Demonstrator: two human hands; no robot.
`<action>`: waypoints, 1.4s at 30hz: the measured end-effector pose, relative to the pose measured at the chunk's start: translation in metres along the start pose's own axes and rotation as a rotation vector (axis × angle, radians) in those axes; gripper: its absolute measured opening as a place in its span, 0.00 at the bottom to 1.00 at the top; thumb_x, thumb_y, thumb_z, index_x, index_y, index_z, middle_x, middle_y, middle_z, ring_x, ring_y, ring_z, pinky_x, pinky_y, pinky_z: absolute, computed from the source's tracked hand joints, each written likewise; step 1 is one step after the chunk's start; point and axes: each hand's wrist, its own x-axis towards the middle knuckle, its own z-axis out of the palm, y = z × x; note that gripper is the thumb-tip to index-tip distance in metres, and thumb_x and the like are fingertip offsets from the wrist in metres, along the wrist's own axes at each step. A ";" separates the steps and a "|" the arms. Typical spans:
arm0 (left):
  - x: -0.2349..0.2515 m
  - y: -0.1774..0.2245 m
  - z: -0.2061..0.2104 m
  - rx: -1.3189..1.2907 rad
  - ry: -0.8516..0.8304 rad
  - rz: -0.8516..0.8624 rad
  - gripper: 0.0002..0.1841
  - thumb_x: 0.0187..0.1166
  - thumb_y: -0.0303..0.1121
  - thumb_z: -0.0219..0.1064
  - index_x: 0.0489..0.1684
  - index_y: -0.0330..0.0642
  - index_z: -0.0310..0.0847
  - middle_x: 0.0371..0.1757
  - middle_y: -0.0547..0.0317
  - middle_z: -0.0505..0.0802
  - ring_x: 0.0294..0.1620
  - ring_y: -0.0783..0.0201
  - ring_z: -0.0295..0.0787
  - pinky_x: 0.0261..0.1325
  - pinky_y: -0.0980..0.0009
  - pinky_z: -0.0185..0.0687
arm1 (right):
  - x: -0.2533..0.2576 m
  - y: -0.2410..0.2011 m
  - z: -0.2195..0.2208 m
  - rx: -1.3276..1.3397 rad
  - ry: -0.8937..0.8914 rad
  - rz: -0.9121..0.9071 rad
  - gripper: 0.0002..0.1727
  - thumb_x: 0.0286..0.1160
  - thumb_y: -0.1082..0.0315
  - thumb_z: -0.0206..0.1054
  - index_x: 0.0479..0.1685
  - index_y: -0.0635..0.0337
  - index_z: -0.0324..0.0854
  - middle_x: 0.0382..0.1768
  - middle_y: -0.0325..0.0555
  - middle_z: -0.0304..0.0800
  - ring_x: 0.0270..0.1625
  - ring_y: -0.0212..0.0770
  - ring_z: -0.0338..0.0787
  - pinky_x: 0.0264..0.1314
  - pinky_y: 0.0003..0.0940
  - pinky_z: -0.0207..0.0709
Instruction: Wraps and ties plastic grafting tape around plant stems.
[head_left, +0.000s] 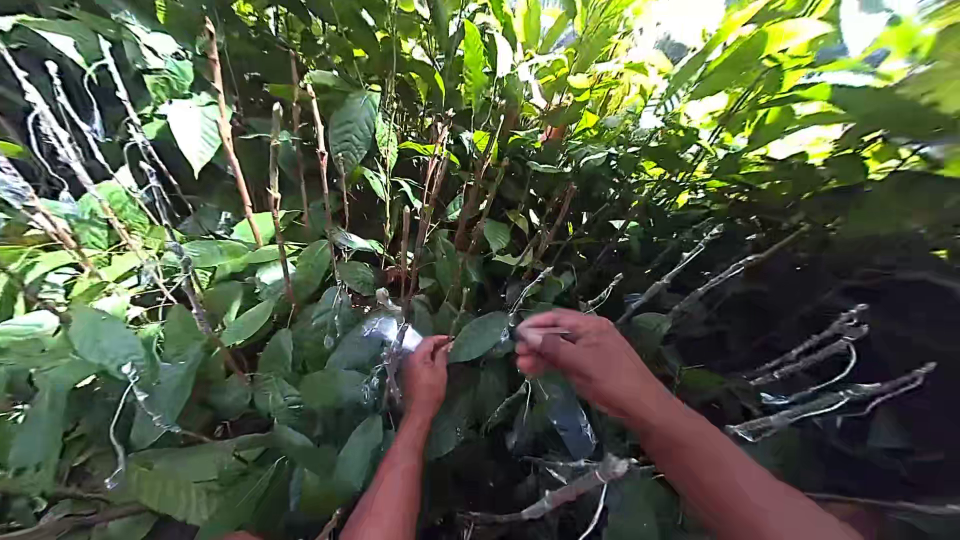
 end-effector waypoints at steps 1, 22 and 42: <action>0.001 -0.001 -0.003 -0.039 -0.007 -0.005 0.12 0.82 0.32 0.66 0.51 0.33 0.89 0.43 0.52 0.96 0.43 0.64 0.93 0.55 0.61 0.88 | 0.024 -0.001 0.007 -0.095 -0.062 0.100 0.10 0.86 0.70 0.63 0.55 0.68 0.84 0.39 0.42 0.93 0.38 0.33 0.94 0.49 0.30 0.91; 0.015 -0.015 -0.040 -0.596 -0.232 -0.388 0.10 0.80 0.24 0.70 0.52 0.28 0.79 0.41 0.48 0.95 0.34 0.59 0.97 0.41 0.65 0.95 | 0.133 0.061 0.068 -0.962 -0.588 0.204 0.14 0.85 0.68 0.63 0.60 0.61 0.88 0.48 0.52 0.94 0.44 0.43 0.92 0.58 0.45 0.84; -0.007 -0.021 -0.059 -0.347 -0.319 -0.222 0.08 0.76 0.25 0.73 0.46 0.30 0.89 0.40 0.51 0.96 0.41 0.65 0.95 0.55 0.64 0.91 | 0.127 0.003 0.063 -1.655 -0.636 0.193 0.20 0.81 0.70 0.62 0.71 0.57 0.80 0.61 0.72 0.85 0.68 0.77 0.82 0.61 0.76 0.75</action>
